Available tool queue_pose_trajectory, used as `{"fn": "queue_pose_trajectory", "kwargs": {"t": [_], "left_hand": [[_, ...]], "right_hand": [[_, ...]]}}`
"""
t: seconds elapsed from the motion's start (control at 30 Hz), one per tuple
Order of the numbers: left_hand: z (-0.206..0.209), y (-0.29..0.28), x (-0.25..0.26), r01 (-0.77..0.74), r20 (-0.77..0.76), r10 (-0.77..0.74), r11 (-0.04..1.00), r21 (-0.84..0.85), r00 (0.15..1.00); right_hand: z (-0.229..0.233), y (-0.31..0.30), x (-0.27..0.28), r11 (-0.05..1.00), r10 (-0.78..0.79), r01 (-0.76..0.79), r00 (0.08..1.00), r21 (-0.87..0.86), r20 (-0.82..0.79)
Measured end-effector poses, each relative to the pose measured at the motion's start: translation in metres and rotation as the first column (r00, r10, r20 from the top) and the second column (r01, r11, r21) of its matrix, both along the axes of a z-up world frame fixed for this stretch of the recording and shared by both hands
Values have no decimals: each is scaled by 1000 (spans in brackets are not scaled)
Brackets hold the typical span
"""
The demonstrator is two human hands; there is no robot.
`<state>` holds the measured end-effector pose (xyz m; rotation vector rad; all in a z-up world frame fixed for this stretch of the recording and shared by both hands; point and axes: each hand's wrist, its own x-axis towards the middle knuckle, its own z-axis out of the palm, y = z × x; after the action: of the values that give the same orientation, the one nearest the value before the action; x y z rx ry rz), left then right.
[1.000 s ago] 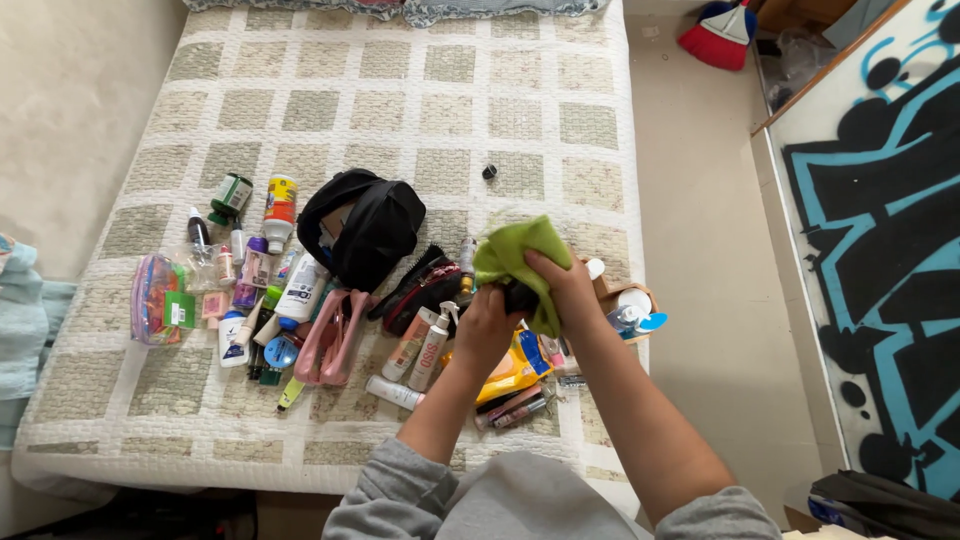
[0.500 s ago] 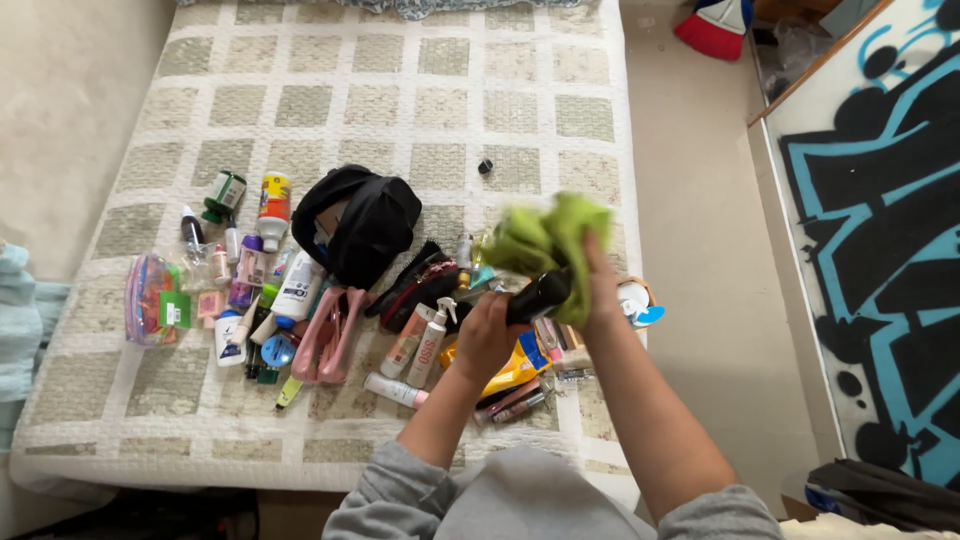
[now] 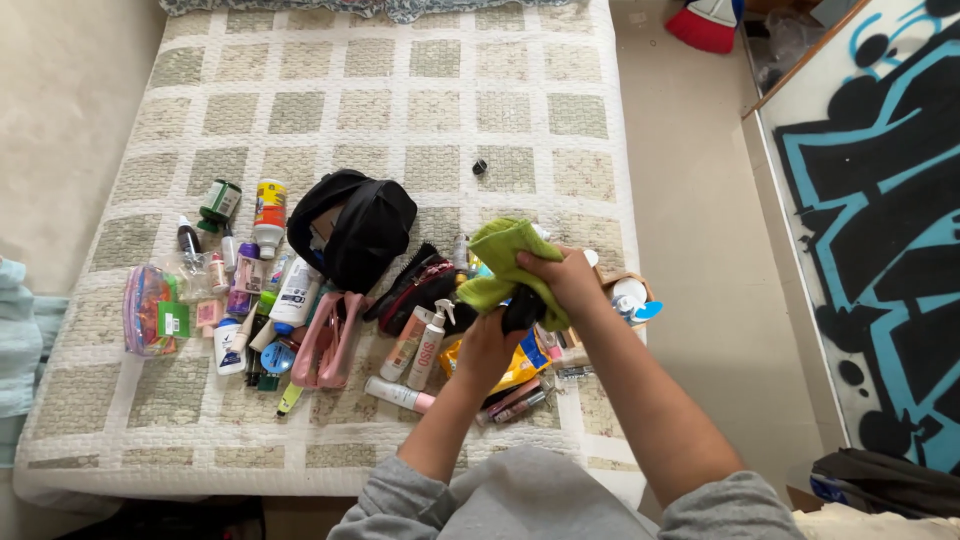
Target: The person wipes the surfaces of various cosmetic bottles and tubes with a green cloth and places them into a wooden organizer. The person handles items one at a time, including bottles, tubes, and a small box, and arranges them in the organizer on the bed.
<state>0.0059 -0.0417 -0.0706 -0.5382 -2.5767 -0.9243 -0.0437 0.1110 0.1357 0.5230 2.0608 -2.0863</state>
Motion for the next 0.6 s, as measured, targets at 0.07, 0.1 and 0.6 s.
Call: {"fn": "queue_pose_trajectory", "kwargs": {"t": [0.07, 0.1, 0.6], "left_hand": [[19, -6, 3, 42, 59, -43, 999, 18, 997], [28, -8, 5, 79, 115, -83, 996, 39, 990], [51, 1, -44, -211, 308, 41, 811, 545, 950]], "right_hand": [[10, 5, 1, 999, 37, -38, 998, 27, 52], [15, 8, 2, 995, 75, -81, 992, 53, 102], [-51, -65, 50, 946, -13, -30, 991, -323, -130]]}}
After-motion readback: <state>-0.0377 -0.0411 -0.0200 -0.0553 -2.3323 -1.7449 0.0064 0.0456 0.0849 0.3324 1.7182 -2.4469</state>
